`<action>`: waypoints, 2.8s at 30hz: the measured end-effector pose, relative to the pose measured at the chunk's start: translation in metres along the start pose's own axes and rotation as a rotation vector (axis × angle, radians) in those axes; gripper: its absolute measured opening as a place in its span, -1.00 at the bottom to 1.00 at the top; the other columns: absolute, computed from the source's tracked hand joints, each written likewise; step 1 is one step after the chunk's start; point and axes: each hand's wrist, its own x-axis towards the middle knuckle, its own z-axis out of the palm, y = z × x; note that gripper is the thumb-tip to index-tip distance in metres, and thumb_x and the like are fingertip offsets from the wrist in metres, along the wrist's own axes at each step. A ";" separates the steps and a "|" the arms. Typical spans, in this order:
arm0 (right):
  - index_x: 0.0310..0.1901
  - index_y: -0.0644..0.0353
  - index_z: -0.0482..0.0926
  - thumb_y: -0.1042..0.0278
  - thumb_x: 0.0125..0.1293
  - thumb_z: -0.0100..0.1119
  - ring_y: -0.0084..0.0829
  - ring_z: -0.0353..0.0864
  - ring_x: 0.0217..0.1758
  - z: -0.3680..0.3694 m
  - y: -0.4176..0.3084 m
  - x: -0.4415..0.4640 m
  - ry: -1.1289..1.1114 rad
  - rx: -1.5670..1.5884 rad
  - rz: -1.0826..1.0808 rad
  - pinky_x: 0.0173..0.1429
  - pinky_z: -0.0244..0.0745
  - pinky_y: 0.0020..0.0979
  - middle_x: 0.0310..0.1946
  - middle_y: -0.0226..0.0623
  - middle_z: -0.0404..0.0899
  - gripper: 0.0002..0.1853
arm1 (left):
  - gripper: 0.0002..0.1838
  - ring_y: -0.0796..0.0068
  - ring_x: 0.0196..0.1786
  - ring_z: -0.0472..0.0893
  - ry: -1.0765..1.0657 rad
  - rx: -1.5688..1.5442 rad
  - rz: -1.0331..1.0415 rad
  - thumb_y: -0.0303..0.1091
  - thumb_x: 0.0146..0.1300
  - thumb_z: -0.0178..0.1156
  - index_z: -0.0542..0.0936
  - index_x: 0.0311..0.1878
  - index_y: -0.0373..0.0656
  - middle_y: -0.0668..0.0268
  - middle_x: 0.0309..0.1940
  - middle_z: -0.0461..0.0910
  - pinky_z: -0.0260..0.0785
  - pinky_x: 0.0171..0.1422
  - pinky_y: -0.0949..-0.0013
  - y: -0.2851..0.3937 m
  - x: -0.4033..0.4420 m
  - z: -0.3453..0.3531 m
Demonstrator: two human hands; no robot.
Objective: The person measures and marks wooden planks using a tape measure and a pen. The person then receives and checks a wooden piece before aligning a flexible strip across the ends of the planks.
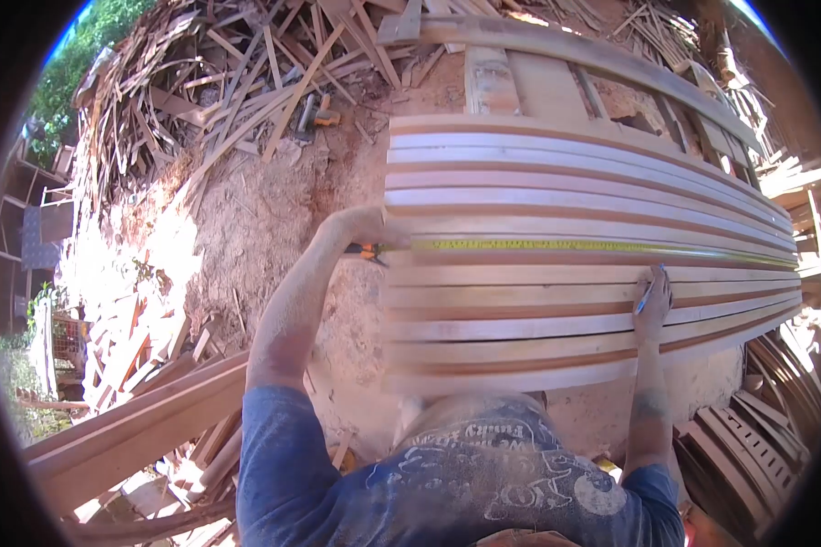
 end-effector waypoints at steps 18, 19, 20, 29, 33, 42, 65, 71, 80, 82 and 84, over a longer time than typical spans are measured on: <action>0.11 0.17 0.41 0.42 0.27 0.11 0.08 0.36 0.31 -0.017 -0.011 -0.003 0.115 0.043 0.011 0.40 0.16 -0.03 0.13 0.08 0.48 -0.64 | -0.19 0.47 -0.29 0.60 -0.095 -0.231 0.084 0.36 -0.08 0.41 0.68 -0.06 -0.27 0.26 -0.36 0.67 0.43 -0.21 0.33 0.025 -0.019 -0.011; 0.11 0.17 0.41 0.42 0.27 0.10 0.07 0.36 0.30 -0.017 -0.011 -0.003 0.116 0.044 0.013 0.39 0.16 -0.03 0.12 0.07 0.48 -0.64 | -0.22 0.49 -0.28 0.59 -0.106 -0.185 0.049 0.34 -0.07 0.42 0.68 -0.03 -0.21 0.28 -0.35 0.67 0.43 -0.20 0.34 0.005 0.000 -0.001; 0.11 0.16 0.41 0.42 0.27 0.10 0.07 0.37 0.30 -0.017 -0.012 -0.002 0.117 0.044 0.015 0.39 0.17 -0.02 0.12 0.07 0.49 -0.64 | -0.26 0.52 -0.28 0.59 -0.117 -0.140 0.015 0.32 -0.05 0.42 0.68 0.00 -0.15 0.31 -0.34 0.68 0.43 -0.19 0.35 -0.020 0.024 0.009; 0.10 0.17 0.44 0.34 0.33 0.08 0.06 0.38 0.31 -0.010 -0.006 -0.004 0.076 0.046 0.079 0.41 0.15 -0.02 0.13 0.06 0.51 -0.67 | -0.15 0.41 -0.32 0.64 -0.105 -0.040 -0.003 0.46 -0.14 0.36 0.69 -0.26 -0.32 0.20 -0.42 0.67 0.45 -0.22 0.33 0.041 -0.031 -0.021; 0.10 0.18 0.44 0.34 0.32 0.09 0.05 0.38 0.32 -0.012 -0.006 -0.002 0.055 0.044 0.105 0.42 0.15 -0.02 0.13 0.06 0.51 -0.66 | -0.10 0.32 -0.39 0.65 -0.078 0.017 -0.060 0.56 -0.22 0.31 0.68 -0.45 -0.34 0.14 -0.49 0.65 0.45 -0.27 0.27 0.041 -0.030 -0.021; 0.10 0.22 0.44 0.37 0.30 0.11 0.03 0.37 0.33 -0.014 -0.009 -0.003 0.087 0.025 0.070 0.44 0.14 -0.03 0.17 0.07 0.49 -0.66 | -0.14 0.39 -0.43 0.63 -0.072 -0.066 -0.025 0.48 -0.20 0.38 0.67 -0.39 -0.36 0.22 -0.52 0.63 0.44 -0.33 0.30 0.039 -0.029 -0.020; 0.07 0.19 0.46 0.37 0.29 0.12 0.06 0.35 0.34 -0.015 -0.008 -0.003 0.093 0.077 0.092 0.43 0.15 -0.04 0.15 0.07 0.50 -0.68 | -0.19 0.49 -0.48 0.59 -0.123 0.036 -0.069 0.48 -0.15 0.35 0.67 -0.40 -0.28 0.28 -0.52 0.62 0.41 -0.39 0.35 0.050 -0.033 -0.025; 0.10 0.18 0.44 0.35 0.29 0.12 0.04 0.35 0.34 -0.013 -0.007 -0.004 0.093 0.056 0.084 0.44 0.13 -0.04 0.18 0.06 0.48 -0.65 | -0.21 0.48 -0.47 0.59 -0.102 0.063 -0.120 0.46 -0.12 0.35 0.68 -0.39 -0.27 0.27 -0.53 0.61 0.42 -0.38 0.34 0.037 -0.021 -0.019; 0.11 0.14 0.44 0.34 0.29 0.13 -0.02 0.31 0.38 -0.019 -0.010 0.000 0.050 0.068 0.118 0.46 0.11 -0.05 0.22 0.02 0.45 -0.64 | -0.24 0.53 -0.48 0.55 -0.134 0.001 -0.111 0.41 -0.09 0.39 0.69 -0.33 -0.26 0.33 -0.53 0.58 0.38 -0.39 0.38 0.036 -0.016 -0.021; 0.12 0.13 0.44 0.35 0.29 0.12 -0.02 0.30 0.39 -0.014 -0.008 -0.003 0.037 0.060 0.128 0.46 0.11 -0.05 0.23 0.01 0.45 -0.64 | -0.25 0.55 -0.49 0.54 -0.117 0.004 -0.125 0.40 -0.09 0.40 0.69 -0.31 -0.26 0.35 -0.54 0.58 0.37 -0.39 0.38 0.009 0.002 -0.008; 0.13 0.13 0.45 0.36 0.30 0.11 -0.02 0.31 0.39 -0.012 -0.007 -0.003 0.034 0.050 0.135 0.47 0.10 -0.06 0.23 -0.01 0.45 -0.64 | -0.26 0.56 -0.50 0.52 -0.122 0.009 -0.132 0.38 -0.08 0.41 0.70 -0.28 -0.25 0.36 -0.53 0.58 0.36 -0.40 0.39 0.008 0.003 -0.010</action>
